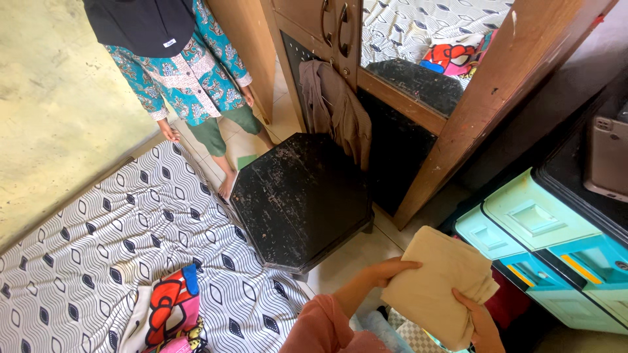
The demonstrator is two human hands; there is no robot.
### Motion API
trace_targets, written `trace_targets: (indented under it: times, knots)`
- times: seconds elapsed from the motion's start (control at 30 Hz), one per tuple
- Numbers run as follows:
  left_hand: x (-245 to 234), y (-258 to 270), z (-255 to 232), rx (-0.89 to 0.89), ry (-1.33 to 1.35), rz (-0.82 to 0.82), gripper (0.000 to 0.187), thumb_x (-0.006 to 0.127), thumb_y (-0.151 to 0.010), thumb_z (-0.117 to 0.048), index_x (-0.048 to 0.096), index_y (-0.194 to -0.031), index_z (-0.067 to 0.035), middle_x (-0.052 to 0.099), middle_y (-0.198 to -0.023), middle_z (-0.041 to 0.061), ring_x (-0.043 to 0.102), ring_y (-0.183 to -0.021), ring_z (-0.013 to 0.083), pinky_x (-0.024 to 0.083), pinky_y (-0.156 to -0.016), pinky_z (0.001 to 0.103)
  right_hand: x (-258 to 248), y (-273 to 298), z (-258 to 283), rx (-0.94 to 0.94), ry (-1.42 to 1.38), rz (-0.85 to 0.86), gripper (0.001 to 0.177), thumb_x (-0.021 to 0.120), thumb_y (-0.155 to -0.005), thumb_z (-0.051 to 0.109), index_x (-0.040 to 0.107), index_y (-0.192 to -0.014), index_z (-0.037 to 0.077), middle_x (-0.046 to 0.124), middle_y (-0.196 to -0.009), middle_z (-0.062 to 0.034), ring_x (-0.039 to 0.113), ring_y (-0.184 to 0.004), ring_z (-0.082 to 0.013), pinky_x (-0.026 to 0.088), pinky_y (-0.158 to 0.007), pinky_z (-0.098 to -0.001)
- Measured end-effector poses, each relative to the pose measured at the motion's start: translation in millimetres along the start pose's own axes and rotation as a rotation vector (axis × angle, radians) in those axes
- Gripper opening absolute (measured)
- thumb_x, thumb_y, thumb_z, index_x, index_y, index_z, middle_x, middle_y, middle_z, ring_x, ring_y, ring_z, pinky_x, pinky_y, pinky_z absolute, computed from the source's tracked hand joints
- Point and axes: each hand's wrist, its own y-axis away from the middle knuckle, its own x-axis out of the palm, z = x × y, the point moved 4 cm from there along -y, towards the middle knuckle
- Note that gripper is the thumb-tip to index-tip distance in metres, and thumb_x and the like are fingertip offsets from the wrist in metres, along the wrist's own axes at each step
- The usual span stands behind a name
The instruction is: The person moves various folded clothes from a bed and a small table into the drawers of a plastic storage unit, arranging them by hand.
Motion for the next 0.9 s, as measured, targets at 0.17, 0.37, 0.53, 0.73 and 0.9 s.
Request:
trace_targets:
  times: [0.17,0.37,0.53,0.73,0.9]
  knots:
    - [15,54,-79,0.411,-0.44,-0.573,0.077,0.071,-0.087,-0.008,0.049,-0.159,-0.023,0.072,-0.12,0.023,0.061,-0.08,0.0147,0.052,-0.069,0.03,-5,-5,10,0.015,-0.043,-0.064,0.057,0.067,-0.09,0.023,0.055,-0.144,0.007,0.066,-0.132,-0.0132,0.067,-0.111,-0.0297,0.055,-0.092,-0.0465]
    - [51,238,-226,1.529,-0.904,-1.347,0.053,0.056,-0.097,0.011,0.046,-0.145,-0.011,0.039,-0.166,0.023,0.056,-0.117,0.0306,0.057,-0.086,0.036,-51,5,31,0.026,0.05,-0.122,0.058,0.058,-0.097,0.031,0.051,-0.15,0.009,0.063,-0.136,-0.0147,0.062,-0.117,-0.0334,0.051,-0.095,-0.0518]
    - [25,239,-217,1.439,-0.834,-1.322,0.054,0.051,-0.095,0.008,0.052,-0.147,-0.007,0.053,-0.155,0.021,0.075,-0.117,0.029,0.057,-0.068,0.026,-66,-8,43,0.077,-0.101,0.045,0.063,0.054,-0.098,0.043,0.048,-0.15,0.007,0.066,-0.133,-0.0175,0.064,-0.117,-0.0342,0.053,-0.092,-0.0546]
    - [-58,46,-57,0.55,-0.813,-0.59,0.057,0.053,-0.107,-0.055,0.069,-0.132,-0.006,0.07,-0.134,0.018,0.064,-0.125,0.0318,0.05,-0.105,0.044,-27,-26,17,0.031,-0.08,-0.023,0.056,0.06,-0.094,0.036,0.055,-0.144,0.009,0.068,-0.13,-0.0134,0.066,-0.112,-0.0315,0.054,-0.091,-0.0508]
    - [-33,4,55,-0.109,0.274,-0.079,0.094,0.039,-0.095,-0.082,0.037,-0.161,-0.015,0.037,-0.164,0.008,0.035,-0.148,0.0317,0.031,-0.117,0.052,-4,-31,7,0.062,-0.077,0.023,0.049,0.064,-0.092,0.026,0.061,-0.139,0.012,0.069,-0.127,-0.009,0.068,-0.108,-0.0292,0.055,-0.091,-0.048]
